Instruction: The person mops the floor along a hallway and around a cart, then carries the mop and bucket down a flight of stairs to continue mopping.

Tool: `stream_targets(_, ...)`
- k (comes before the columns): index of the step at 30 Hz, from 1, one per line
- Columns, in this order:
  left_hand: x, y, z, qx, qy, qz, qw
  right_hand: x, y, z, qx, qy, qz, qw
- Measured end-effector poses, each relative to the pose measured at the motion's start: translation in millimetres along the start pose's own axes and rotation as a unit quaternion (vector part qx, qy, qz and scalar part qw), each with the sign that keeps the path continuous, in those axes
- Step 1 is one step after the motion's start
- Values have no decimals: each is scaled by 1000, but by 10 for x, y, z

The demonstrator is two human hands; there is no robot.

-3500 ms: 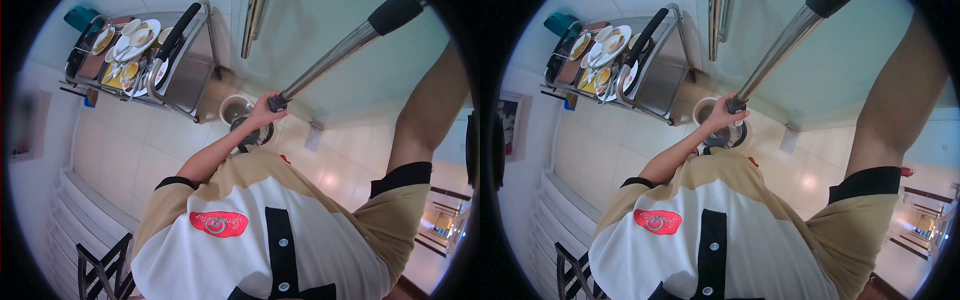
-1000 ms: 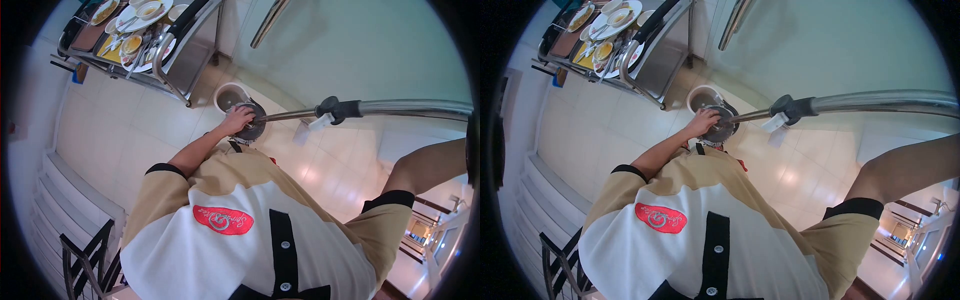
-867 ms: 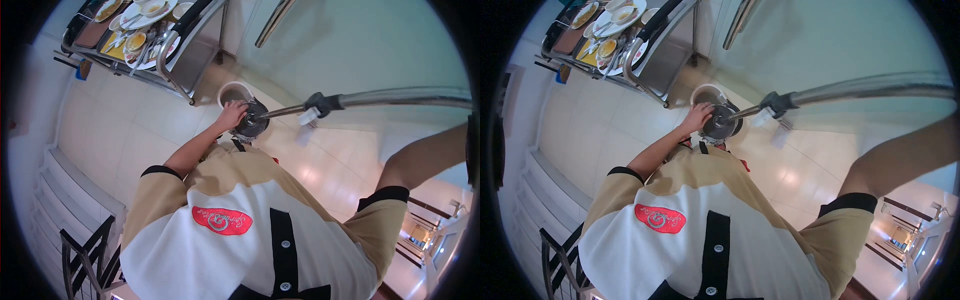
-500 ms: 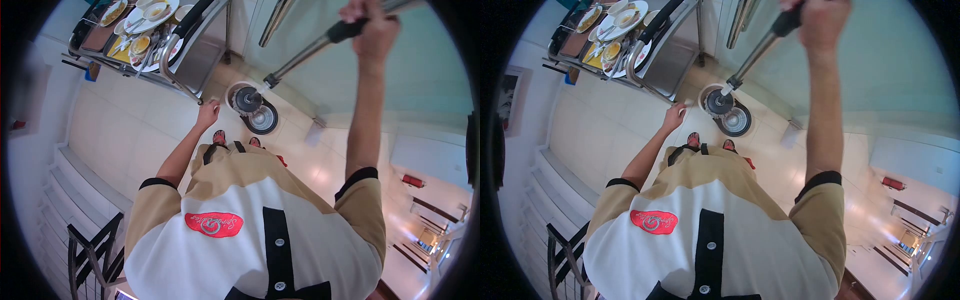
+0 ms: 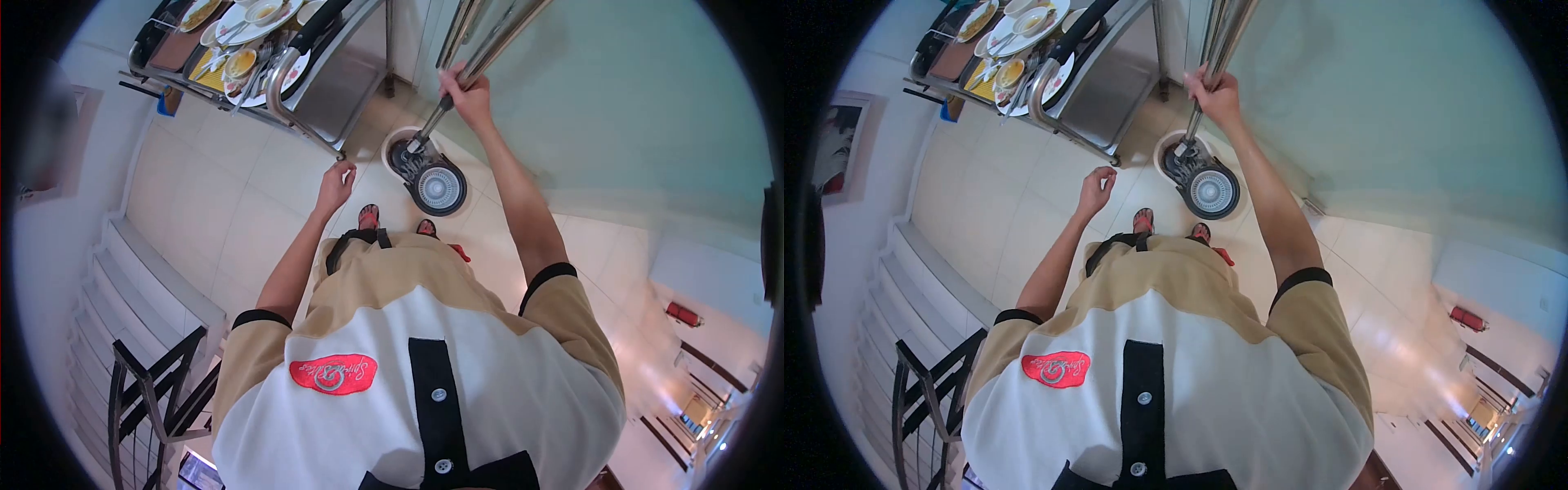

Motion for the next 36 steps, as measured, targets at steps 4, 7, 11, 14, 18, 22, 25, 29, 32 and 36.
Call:
stream_targets(4,388,434,-243,-16,-34,-45,998,71,-351,46,2,-35,-25,999)
stream_targets(7,858,1041,-509,-103,22,86,991,248,-999,33,70,15,-58,996)
stream_targets(11,1272,2543,-1279,-202,18,215,955,250,-1480,18,93,44,-32,994)
stream_targets(14,1532,3262,-1615,-243,38,342,907,159,-1432,103,114,41,-7,993)
stream_targets(18,1778,3964,-1681,-285,-164,377,866,206,-1152,87,81,76,-28,993)
stream_targets(22,1961,3938,-1307,-410,-147,346,831,239,-1101,-17,20,134,-88,987)
stream_targets(25,1963,3932,-1348,-413,-32,411,812,275,-1039,-82,-90,152,-223,959)
stream_targets(29,2023,3876,-1358,-430,37,404,807,264,-629,-163,-120,149,-228,955)
stream_targets(32,2179,3753,-1224,-412,-12,380,828,251,-506,-114,-186,106,-210,954)
stream_targets(36,2168,3649,-1171,-353,89,366,856,266,-251,-203,-290,-1,-153,945)
Point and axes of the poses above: each hand's wrist, its own x-axis towards the middle knuckle, its own z-axis out of the palm, y = z × x, the point moved 3 cm from there along x, towards the middle knuckle, and after that the axes turned 3 degrees about x, right-handed, at the moved point
